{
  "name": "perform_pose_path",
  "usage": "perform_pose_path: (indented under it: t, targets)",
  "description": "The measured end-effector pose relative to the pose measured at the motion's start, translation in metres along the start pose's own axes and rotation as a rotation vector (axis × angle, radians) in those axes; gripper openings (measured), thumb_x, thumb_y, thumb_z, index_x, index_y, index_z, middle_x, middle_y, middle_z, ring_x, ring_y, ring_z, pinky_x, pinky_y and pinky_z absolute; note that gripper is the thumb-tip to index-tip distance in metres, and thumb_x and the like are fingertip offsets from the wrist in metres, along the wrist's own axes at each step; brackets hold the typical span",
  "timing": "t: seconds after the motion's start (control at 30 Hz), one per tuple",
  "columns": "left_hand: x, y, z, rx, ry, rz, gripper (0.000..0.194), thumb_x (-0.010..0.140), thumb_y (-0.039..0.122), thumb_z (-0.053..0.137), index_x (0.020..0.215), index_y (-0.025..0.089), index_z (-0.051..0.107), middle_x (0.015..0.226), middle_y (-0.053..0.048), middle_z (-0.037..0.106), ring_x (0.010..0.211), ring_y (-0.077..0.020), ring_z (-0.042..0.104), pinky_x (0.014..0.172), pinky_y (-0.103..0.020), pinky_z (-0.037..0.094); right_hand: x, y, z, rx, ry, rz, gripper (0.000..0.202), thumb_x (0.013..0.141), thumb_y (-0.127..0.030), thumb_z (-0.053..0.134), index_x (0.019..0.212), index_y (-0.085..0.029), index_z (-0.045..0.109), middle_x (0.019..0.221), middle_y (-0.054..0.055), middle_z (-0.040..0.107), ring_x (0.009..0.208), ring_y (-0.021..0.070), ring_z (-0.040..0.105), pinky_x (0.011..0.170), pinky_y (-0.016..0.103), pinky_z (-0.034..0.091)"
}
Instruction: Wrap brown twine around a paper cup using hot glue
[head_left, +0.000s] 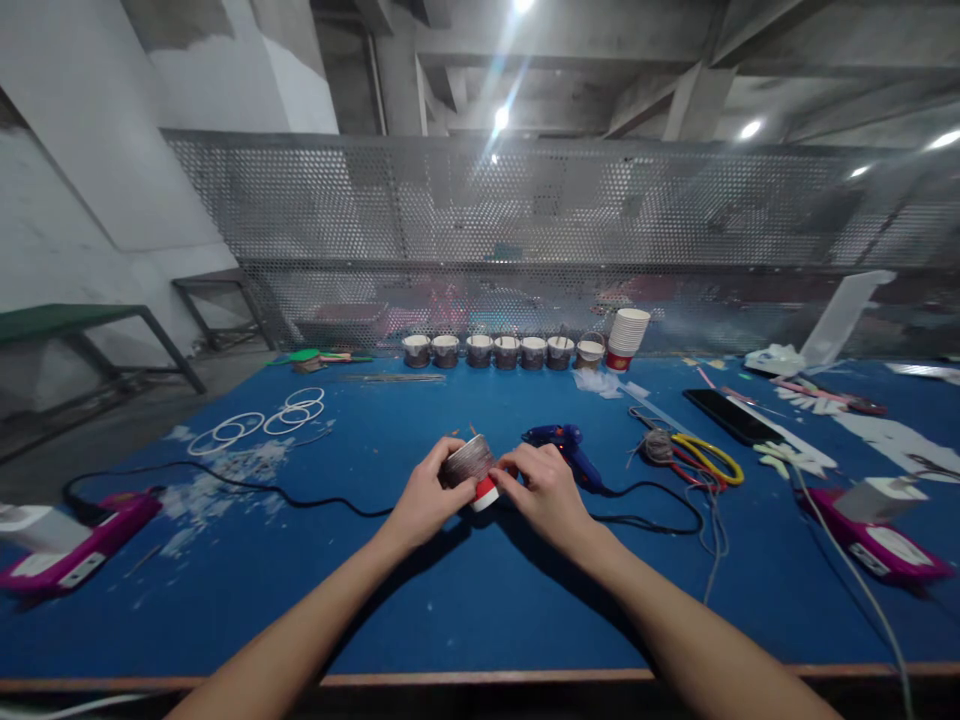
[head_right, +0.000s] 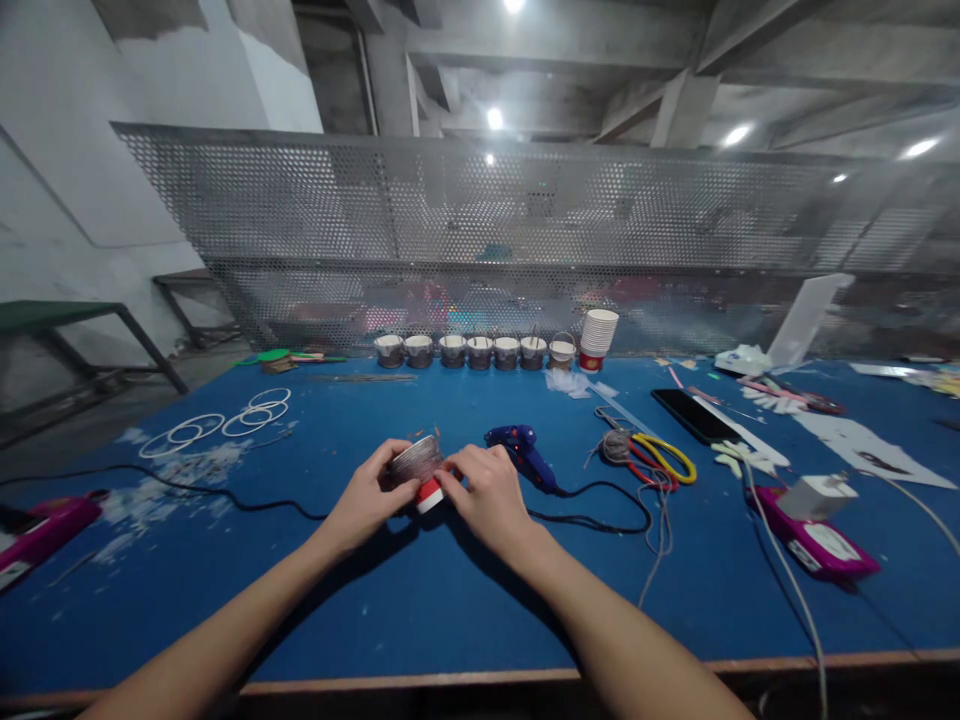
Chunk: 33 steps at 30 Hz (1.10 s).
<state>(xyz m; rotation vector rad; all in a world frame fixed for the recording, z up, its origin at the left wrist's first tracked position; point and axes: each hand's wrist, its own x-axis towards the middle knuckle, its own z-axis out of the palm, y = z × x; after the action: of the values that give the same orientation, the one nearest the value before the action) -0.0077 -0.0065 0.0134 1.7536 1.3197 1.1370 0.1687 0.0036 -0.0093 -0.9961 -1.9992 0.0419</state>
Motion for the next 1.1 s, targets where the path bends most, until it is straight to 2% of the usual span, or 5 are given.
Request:
perform_pose_path:
  t: [0.5, 0.8, 0.9, 1.0, 1.1]
  targets:
    - [0.004, 0.000, -0.006, -0.236, 0.001, -0.084, 0.014, 0.074, 0.033, 0.055, 0.070, 0.020, 0.057, 0.064, 0.004, 0.051, 0.058, -0.0117, 0.044, 0.056, -0.023, 0.038, 0.002, -0.004, -0.003, 0.069, -0.027, 0.103, 0.018, 0.090, -0.025, 0.056, 0.075, -0.020, 0.065, 0.073, 0.001, 0.067, 0.066, 0.0153, 0.058, 0.068, 0.030, 0.036]
    - [0.006, 0.007, -0.019, -0.369, -0.133, -0.141, 0.012, 0.072, 0.031, 0.060, 0.071, 0.020, 0.060, 0.070, 0.002, 0.058, 0.060, -0.0126, 0.056, 0.060, -0.027, 0.048, 0.007, -0.007, -0.008, 0.363, -0.006, 0.245, 0.023, 0.090, -0.030, 0.050, 0.075, -0.018, 0.063, 0.073, 0.004, 0.064, 0.065, 0.0156, 0.057, 0.061, 0.027, 0.045]
    - [0.006, 0.007, -0.023, -0.400, -0.123, -0.127, 0.012, 0.072, 0.030, 0.061, 0.072, 0.018, 0.060, 0.072, 0.001, 0.060, 0.059, -0.0119, 0.057, 0.060, -0.026, 0.048, 0.005, -0.010, -0.006, 0.352, 0.020, 0.272, 0.015, 0.084, -0.032, 0.057, 0.087, -0.019, 0.063, 0.088, 0.006, 0.065, 0.078, 0.0189, 0.059, 0.071, 0.031, 0.048]
    - [0.006, 0.006, -0.025, -0.437, -0.126, -0.124, 0.014, 0.073, 0.031, 0.061, 0.073, 0.018, 0.057, 0.069, 0.002, 0.060, 0.053, -0.0106, 0.057, 0.057, -0.025, 0.047, 0.003, -0.015, -0.003, 0.478, -0.068, 0.415, 0.036, 0.077, -0.033, 0.064, 0.109, -0.019, 0.057, 0.113, 0.010, 0.062, 0.096, 0.0228, 0.061, 0.080, 0.035, 0.050]
    - [0.004, 0.005, -0.024, -0.440, -0.165, -0.119, 0.015, 0.075, 0.031, 0.060, 0.074, 0.018, 0.054, 0.066, 0.003, 0.059, 0.052, -0.0104, 0.056, 0.057, -0.026, 0.046, 0.003, -0.019, 0.000, 0.670, -0.164, 0.526, 0.047, 0.074, -0.030, 0.065, 0.118, -0.018, 0.051, 0.119, 0.012, 0.062, 0.094, 0.0222, 0.064, 0.080, 0.036, 0.052]
